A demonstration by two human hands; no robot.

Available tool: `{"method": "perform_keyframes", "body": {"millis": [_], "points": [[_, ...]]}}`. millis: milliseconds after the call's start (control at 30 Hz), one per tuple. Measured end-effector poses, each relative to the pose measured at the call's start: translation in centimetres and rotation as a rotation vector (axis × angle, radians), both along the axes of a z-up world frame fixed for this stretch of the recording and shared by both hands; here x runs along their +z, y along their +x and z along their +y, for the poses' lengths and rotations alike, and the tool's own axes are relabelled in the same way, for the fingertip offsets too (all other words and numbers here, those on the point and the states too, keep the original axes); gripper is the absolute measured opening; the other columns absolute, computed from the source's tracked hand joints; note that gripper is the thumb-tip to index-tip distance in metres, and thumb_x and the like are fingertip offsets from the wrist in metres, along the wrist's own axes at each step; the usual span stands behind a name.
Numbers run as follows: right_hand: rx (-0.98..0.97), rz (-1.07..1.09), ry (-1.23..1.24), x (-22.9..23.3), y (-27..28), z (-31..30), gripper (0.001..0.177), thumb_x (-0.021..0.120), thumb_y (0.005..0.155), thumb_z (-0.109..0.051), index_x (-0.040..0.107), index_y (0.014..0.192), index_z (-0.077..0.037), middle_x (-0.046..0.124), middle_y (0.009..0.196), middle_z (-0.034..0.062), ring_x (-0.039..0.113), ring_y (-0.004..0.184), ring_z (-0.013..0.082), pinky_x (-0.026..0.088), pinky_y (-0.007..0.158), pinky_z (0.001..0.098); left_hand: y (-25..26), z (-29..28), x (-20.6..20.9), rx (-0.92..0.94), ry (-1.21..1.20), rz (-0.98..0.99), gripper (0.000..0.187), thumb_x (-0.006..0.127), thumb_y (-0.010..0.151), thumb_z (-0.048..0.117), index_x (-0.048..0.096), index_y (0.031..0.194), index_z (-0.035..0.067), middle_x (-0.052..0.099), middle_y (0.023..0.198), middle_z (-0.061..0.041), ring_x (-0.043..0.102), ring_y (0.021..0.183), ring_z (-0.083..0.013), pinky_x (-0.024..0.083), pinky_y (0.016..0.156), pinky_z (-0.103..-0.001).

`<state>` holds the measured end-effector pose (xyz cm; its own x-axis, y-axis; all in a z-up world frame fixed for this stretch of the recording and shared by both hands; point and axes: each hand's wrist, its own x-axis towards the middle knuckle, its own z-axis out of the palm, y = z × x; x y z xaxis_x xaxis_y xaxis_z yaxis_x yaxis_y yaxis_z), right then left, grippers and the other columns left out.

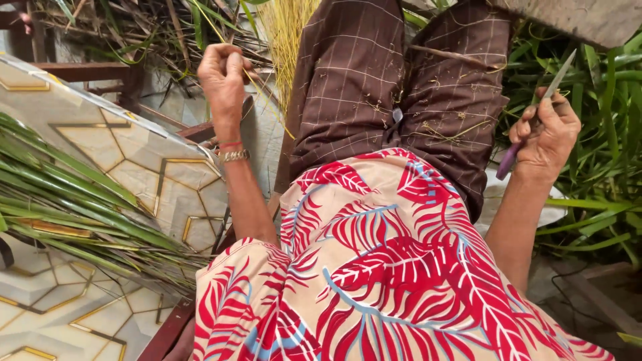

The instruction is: Stripping the leafy parts from palm frond midribs using a small knife to prepare materials for broom making.

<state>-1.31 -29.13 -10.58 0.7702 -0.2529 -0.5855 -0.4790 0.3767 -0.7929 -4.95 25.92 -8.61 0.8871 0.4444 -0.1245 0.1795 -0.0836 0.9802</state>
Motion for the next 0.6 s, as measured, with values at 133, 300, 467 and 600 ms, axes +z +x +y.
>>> {"method": "perform_keyframes", "body": {"millis": [133, 300, 467, 600], "points": [[0.024, -0.006, -0.025, 0.6, 0.2, 1.0, 0.006, 0.066, 0.107, -0.011, 0.067, 0.112, -0.007, 0.060, 0.074, 0.0090, 0.049, 0.048, 0.0140, 0.037, 0.041, 0.0276, -1.4, 1.7, -8.7, 0.041, 0.331, 0.141, 0.020, 0.050, 0.093, -0.008, 0.059, 0.095, 0.010, 0.068, 0.076, -0.002, 0.075, 0.067, -0.0102, 0.061, 0.051, -0.020], [0.088, 0.012, -0.062, 1.6, 0.0, 1.8, 0.011, 0.067, 0.107, -0.014, 0.068, 0.115, -0.006, 0.060, 0.074, 0.0058, 0.048, 0.048, 0.0112, 0.039, 0.042, 0.0247, -2.2, 1.7, -16.4, -0.042, 0.552, 0.211, 0.023, 0.053, 0.091, -0.011, 0.062, 0.099, 0.008, 0.075, 0.100, -0.009, 0.076, 0.082, -0.0222, 0.066, 0.067, -0.033], [0.127, 0.036, -0.056, 2.6, -0.2, 2.3, 0.020, 0.076, 0.097, -0.018, 0.069, 0.113, -0.009, 0.063, 0.075, 0.0044, 0.052, 0.050, 0.0097, 0.042, 0.044, 0.0220, 1.0, -2.1, -14.3, 0.163, 1.087, 0.361, 0.038, 0.074, 0.090, 0.013, 0.060, 0.126, 0.016, 0.058, 0.131, -0.013, 0.059, 0.121, -0.0294, 0.051, 0.103, -0.048], [0.150, 0.027, -0.050, 3.5, 0.1, 3.5, 0.019, 0.076, 0.093, -0.013, 0.067, 0.109, -0.007, 0.065, 0.078, 0.0066, 0.055, 0.054, 0.0092, 0.046, 0.047, 0.0198, 5.9, -5.9, -7.6, 0.201, 1.082, -0.174, 0.032, 0.078, 0.094, 0.005, 0.064, 0.121, 0.012, 0.064, 0.123, -0.008, 0.059, 0.117, -0.0257, 0.051, 0.103, -0.042]]}}
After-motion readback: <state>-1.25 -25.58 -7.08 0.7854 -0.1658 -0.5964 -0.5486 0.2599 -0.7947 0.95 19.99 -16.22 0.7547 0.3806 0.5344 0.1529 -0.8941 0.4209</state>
